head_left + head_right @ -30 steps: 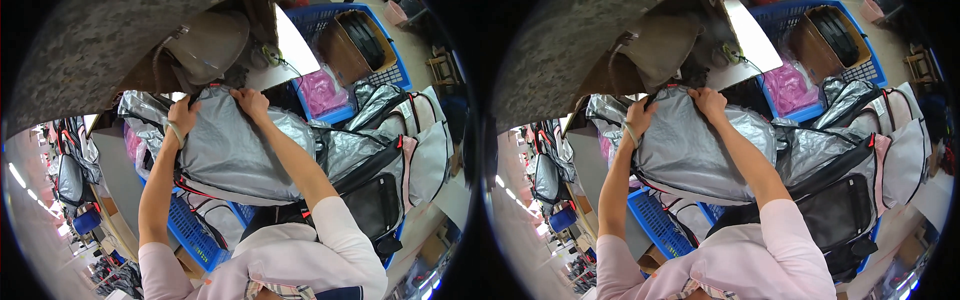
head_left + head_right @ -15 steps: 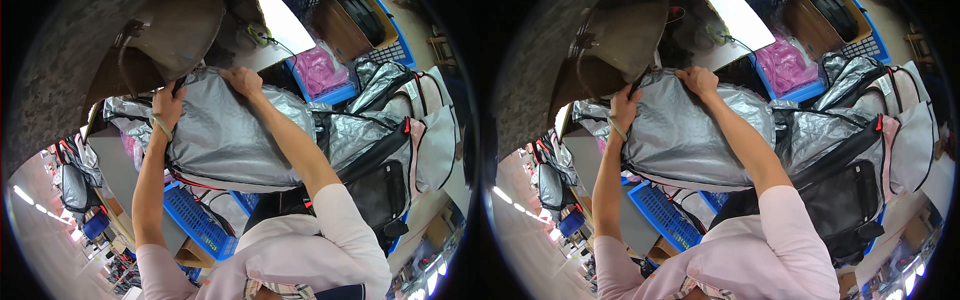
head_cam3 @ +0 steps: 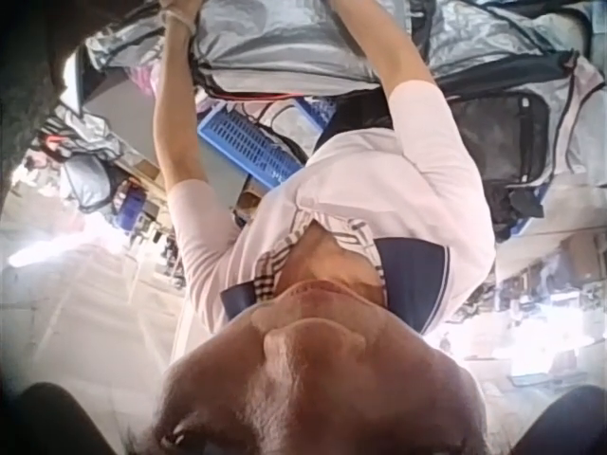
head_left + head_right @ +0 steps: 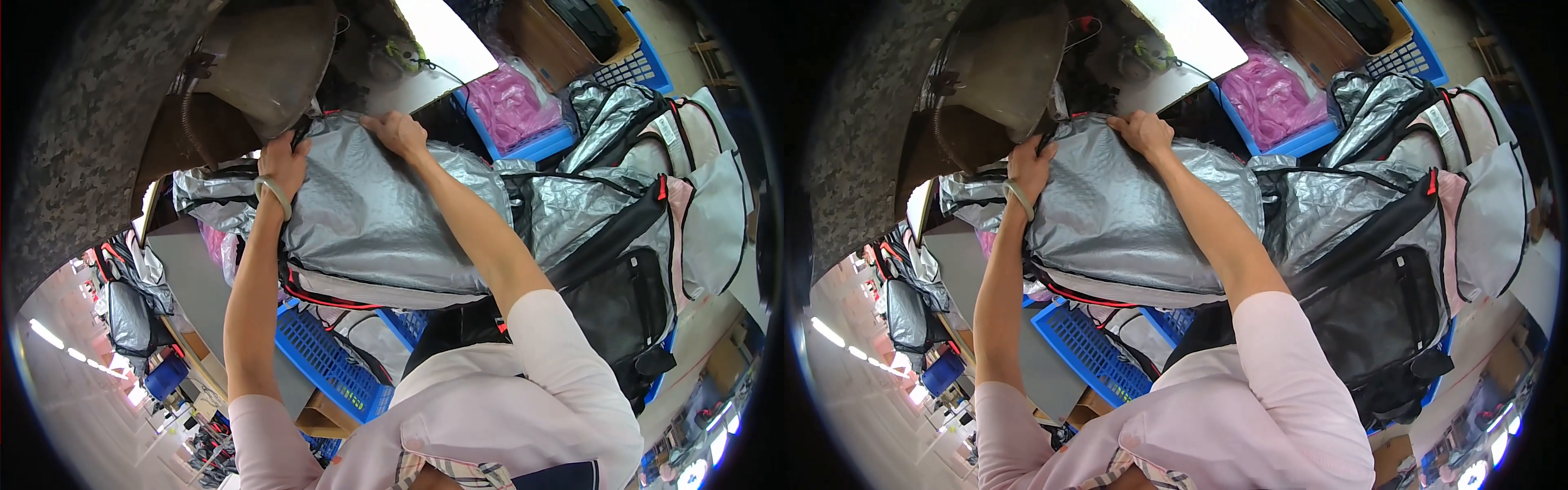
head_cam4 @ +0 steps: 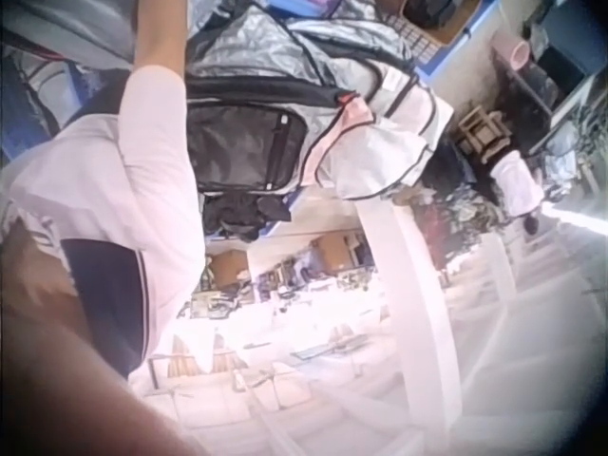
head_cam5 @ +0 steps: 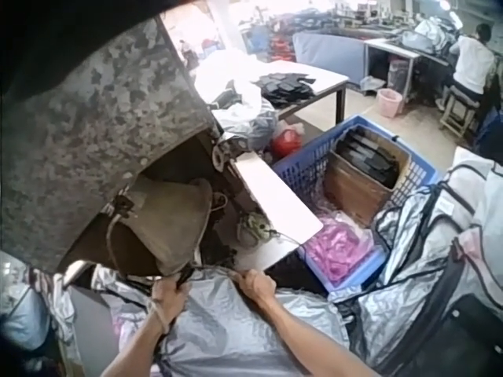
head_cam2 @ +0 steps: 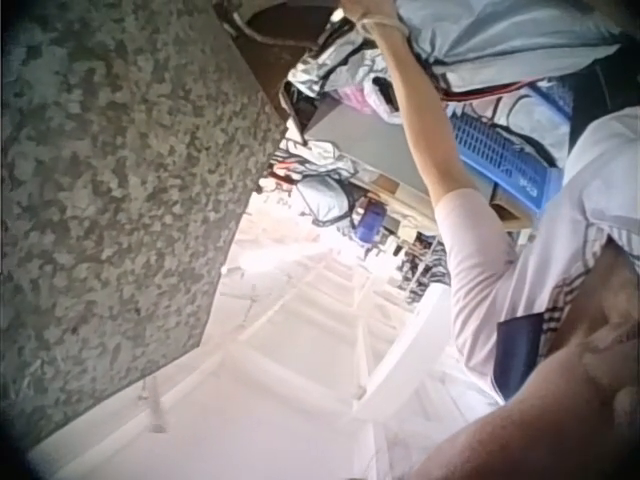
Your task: Inspecting and organizing manufactured storage bags in a workshop environment.
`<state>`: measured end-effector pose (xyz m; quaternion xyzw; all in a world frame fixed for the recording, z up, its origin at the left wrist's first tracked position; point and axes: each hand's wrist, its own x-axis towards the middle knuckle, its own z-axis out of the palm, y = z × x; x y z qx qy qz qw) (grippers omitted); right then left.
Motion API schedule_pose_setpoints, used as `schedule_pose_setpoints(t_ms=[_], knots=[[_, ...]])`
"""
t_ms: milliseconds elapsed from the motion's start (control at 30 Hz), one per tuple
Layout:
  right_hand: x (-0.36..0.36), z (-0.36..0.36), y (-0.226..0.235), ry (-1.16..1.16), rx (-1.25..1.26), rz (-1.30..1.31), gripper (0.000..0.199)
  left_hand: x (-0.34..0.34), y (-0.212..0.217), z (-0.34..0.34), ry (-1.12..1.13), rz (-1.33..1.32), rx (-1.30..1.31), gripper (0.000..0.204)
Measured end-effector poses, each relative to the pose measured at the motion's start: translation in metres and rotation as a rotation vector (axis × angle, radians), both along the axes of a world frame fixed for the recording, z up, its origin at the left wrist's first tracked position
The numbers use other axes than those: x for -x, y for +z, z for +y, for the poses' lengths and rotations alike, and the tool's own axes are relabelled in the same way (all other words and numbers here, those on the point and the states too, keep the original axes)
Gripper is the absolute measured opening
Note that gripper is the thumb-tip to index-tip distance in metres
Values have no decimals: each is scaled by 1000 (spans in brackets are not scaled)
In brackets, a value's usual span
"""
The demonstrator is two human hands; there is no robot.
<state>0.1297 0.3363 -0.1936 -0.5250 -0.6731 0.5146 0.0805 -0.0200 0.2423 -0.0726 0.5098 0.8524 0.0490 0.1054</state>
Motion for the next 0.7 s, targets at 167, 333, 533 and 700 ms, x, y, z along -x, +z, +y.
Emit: schedule_pose_setpoints(t_ms=[167, 333, 533, 700], knots=[[-1, 0, -2, 8, 42, -14, 43, 0, -3, 4, 47, -23, 74, 33], [-1, 0, -6, -14, 15, -26, 45, -2, -5, 10, 51, -29, 67, 30], [6, -3, -10, -58, 1, -114, 51, 2, -10, 13, 79, -31, 75, 30], [9, -6, -16, -96, -30, -106, 51, 8, -17, 14, 64, -9, 113, 34]])
